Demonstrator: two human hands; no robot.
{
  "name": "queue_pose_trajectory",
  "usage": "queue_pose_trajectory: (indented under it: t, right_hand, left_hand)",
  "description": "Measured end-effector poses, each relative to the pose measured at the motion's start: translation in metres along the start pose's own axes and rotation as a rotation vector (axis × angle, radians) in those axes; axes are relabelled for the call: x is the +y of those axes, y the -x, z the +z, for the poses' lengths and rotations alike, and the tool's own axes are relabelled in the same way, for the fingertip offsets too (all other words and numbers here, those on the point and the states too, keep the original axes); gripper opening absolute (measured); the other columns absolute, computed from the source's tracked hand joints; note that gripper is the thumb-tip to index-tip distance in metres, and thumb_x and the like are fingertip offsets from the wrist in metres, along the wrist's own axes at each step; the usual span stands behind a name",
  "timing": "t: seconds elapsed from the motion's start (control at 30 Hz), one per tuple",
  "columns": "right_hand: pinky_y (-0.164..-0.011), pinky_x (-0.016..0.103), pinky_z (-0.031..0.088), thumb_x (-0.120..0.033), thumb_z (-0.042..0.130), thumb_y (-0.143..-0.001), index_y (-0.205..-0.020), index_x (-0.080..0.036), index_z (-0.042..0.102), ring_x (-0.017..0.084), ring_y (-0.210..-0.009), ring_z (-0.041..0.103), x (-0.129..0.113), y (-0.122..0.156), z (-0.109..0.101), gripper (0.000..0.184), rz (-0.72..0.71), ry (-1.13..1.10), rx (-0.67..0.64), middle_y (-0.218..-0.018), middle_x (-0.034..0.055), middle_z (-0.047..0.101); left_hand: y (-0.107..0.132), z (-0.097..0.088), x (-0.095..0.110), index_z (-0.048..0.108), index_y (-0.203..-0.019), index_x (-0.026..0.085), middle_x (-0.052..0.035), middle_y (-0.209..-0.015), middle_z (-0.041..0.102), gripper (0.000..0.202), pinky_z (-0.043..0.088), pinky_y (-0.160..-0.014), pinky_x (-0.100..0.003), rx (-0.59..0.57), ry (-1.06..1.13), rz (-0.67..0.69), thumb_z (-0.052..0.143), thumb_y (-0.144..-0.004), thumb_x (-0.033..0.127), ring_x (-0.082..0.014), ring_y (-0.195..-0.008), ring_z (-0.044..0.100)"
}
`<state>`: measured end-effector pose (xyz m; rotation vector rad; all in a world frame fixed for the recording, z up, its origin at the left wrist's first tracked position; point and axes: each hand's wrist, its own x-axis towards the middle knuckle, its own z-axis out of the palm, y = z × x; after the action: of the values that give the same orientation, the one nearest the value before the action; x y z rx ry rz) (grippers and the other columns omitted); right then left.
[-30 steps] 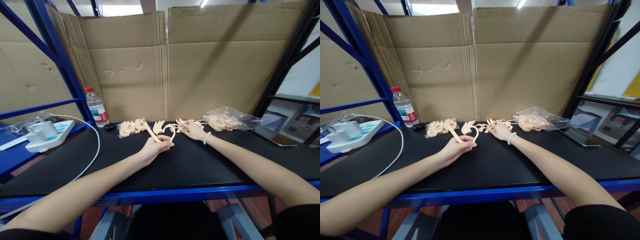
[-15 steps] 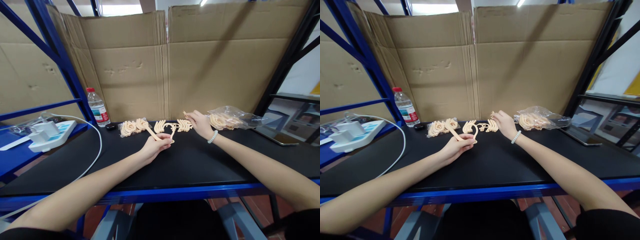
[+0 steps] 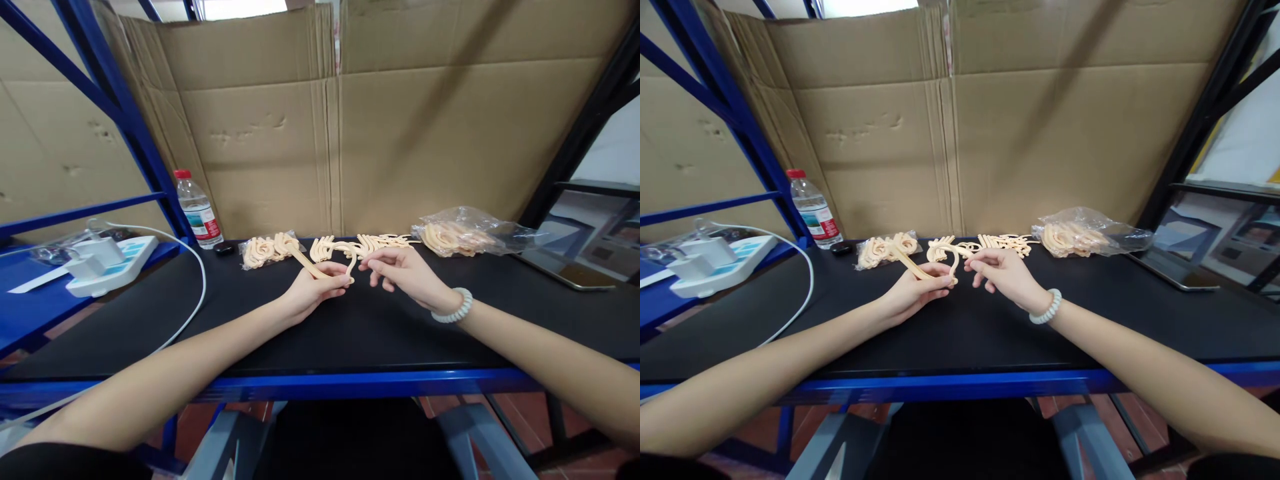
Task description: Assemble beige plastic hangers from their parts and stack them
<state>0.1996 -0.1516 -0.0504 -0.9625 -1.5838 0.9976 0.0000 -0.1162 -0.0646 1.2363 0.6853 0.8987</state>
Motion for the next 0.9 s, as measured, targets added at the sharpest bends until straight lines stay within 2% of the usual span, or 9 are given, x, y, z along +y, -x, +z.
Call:
queue_pose_trajectory:
  t: [0.07, 0.1, 0.27, 0.37, 0.47, 0.57, 0.7, 0.9]
  right_hand:
    - [-0.038, 0.016, 0.035, -0.031, 0.065, -0.077, -0.087, -0.015, 0.064, 0.007, -0.056, 0.054, 0.003, 0.0, 0.002, 0.019, 0.053, -0.055, 0.033, -0.089, 0.0078, 0.067]
    - [-0.04, 0.016, 0.035, -0.029, 0.066, -0.075, -0.087, -0.016, 0.062, 0.007, -0.057, 0.053, 0.004, 0.0, 0.002, 0.018, 0.092, -0.092, 0.05, -0.087, 0.0068, 0.067]
    - [-0.052, 0.019, 0.041, -0.026, 0.067, -0.075, -0.099, -0.021, 0.06, 0.011, -0.074, 0.054, 0.009, -0.001, 0.0, 0.026, 0.261, -0.169, 0.107, -0.092, 0.005, 0.068]
    - [-0.053, 0.02, 0.04, -0.026, 0.066, -0.076, -0.095, -0.019, 0.065, 0.01, -0.072, 0.051, 0.013, -0.005, -0.003, 0.021, 0.261, -0.178, 0.087, -0.101, 0.0062, 0.067]
    - [-0.059, 0.021, 0.044, -0.025, 0.067, -0.075, -0.088, -0.018, 0.066, 0.008, -0.067, 0.049, 0.016, -0.007, -0.004, 0.015, 0.255, -0.311, 0.039, -0.104, 0.0054, 0.066]
    - [-0.072, 0.024, 0.049, -0.022, 0.071, -0.073, -0.086, -0.018, 0.066, 0.009, -0.073, 0.056, 0.018, -0.005, -0.003, 0.015, 0.25, -0.42, 0.009, -0.1, 0.0048, 0.065]
    - [-0.085, 0.031, 0.051, -0.021, 0.074, -0.07, -0.083, -0.018, 0.065, 0.015, -0.086, 0.063, 0.017, -0.001, 0.001, 0.016, 0.23, -0.449, -0.055, -0.09, 0.0026, 0.064]
    - [-0.08, 0.031, 0.054, -0.025, 0.075, -0.07, -0.09, -0.018, 0.065, 0.016, -0.087, 0.064, 0.018, 0.002, 0.009, 0.023, 0.152, -0.352, -0.067, -0.089, 0.0027, 0.065]
  left_hand:
    - [0.001, 0.001, 0.0, 0.067, -0.083, 0.013, -0.0037, -0.079, 0.068, 0.029, 0.048, -0.07, -0.023, -0.025, -0.011, 0.003, 0.082, -0.059, 0.02, -0.0109, -0.075, 0.062]
    - [0.001, 0.001, 0.0, 0.067, -0.083, 0.013, -0.0036, -0.079, 0.068, 0.029, 0.048, -0.07, -0.023, -0.032, -0.01, 0.004, 0.082, -0.059, 0.02, -0.0108, -0.075, 0.062]
    - [0.001, 0.0, -0.001, 0.067, -0.082, 0.013, -0.0037, -0.079, 0.068, 0.027, 0.048, -0.07, -0.023, -0.031, 0.003, 0.005, 0.082, -0.06, 0.019, -0.011, -0.076, 0.063]
    - [0.001, 0.001, -0.001, 0.068, -0.082, 0.012, -0.0046, -0.079, 0.068, 0.026, 0.048, -0.071, -0.023, -0.052, -0.005, 0.012, 0.081, -0.06, 0.019, -0.011, -0.075, 0.062]
    - [0.002, 0.001, 0.0, 0.07, -0.081, 0.012, -0.0047, -0.078, 0.068, 0.025, 0.048, -0.072, -0.025, -0.075, -0.017, 0.033, 0.081, -0.061, 0.019, -0.011, -0.074, 0.062]
    - [0.003, 0.002, 0.0, 0.07, -0.08, 0.011, -0.0051, -0.077, 0.069, 0.024, 0.048, -0.075, -0.027, -0.072, -0.02, 0.051, 0.081, -0.061, 0.02, -0.012, -0.073, 0.062]
    - [0.002, 0.002, 0.0, 0.07, -0.077, 0.011, -0.0051, -0.075, 0.069, 0.021, 0.048, -0.077, -0.028, -0.086, -0.02, 0.078, 0.081, -0.061, 0.021, -0.0125, -0.074, 0.063]
    - [0.001, 0.0, -0.001, 0.072, -0.079, 0.011, -0.0064, -0.079, 0.071, 0.023, 0.049, -0.079, -0.029, -0.112, -0.041, 0.065, 0.081, -0.06, 0.021, -0.0134, -0.076, 0.064]
